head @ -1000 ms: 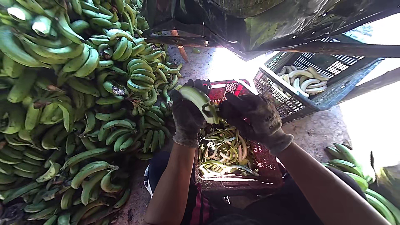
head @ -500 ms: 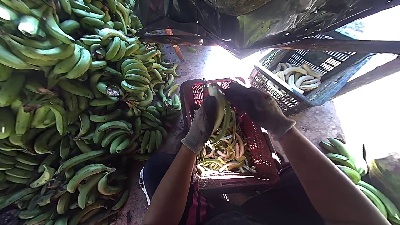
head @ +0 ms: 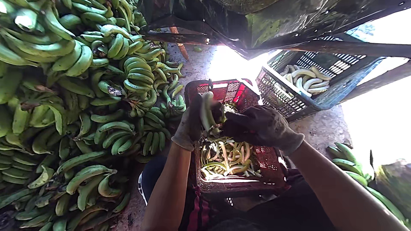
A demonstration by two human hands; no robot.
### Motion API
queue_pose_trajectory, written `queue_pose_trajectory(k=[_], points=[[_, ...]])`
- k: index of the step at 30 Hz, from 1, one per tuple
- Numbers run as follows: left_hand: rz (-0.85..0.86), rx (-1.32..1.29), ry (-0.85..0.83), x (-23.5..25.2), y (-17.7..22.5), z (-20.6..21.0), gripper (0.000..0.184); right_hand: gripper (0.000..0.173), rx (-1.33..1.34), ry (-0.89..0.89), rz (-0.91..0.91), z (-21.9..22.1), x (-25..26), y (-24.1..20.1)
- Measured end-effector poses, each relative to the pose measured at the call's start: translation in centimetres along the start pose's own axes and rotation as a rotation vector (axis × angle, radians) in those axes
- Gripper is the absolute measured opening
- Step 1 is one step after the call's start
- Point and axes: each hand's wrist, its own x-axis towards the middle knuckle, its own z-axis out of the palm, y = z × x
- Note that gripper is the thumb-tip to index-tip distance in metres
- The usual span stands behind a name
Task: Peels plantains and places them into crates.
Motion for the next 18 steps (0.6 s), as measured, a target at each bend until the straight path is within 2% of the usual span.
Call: queue_pose_trajectory(k=[2,6,9,11,13,15,17,18], points=[[0.016,-0.204,-0.076,0.5,0.5,0.0,0.054,0.055,-0.028,0.057,-0.050,-0.4,0.0,-0.3],[0.062,-0.261,-0.044,-0.6,0.5,0.1,0.047,0.051,-0.108,0.145,-0.076,-1.4,0.3,-0.9],[0.048,-0.217,-0.029,-0.7,0.4,0.7,0.051,0.050,-0.132,0.130,-0.059,-1.6,0.3,-0.8],[0.071,-0.047,-0.007,-1.3,0.2,1.2,0.049,0.053,-0.075,0.115,0.017,-1.3,0.5,-1.1],[0.176,0.193,0.013,-2.2,-0.5,2.1,0.040,0.055,0.019,0.074,0.208,-1.4,0.9,-1.7],[0.250,0.391,-0.038,-2.8,-1.1,2.8,0.040,0.048,0.201,-0.027,0.505,-2.0,1.5,-1.5],[0.239,0.457,-0.101,-3.0,-0.9,3.7,0.049,0.040,0.479,-0.115,0.826,-2.1,1.9,0.0],[0.215,0.398,-0.120,-2.9,-0.9,3.9,0.048,0.045,0.596,-0.160,0.954,-1.9,1.9,0.8]])
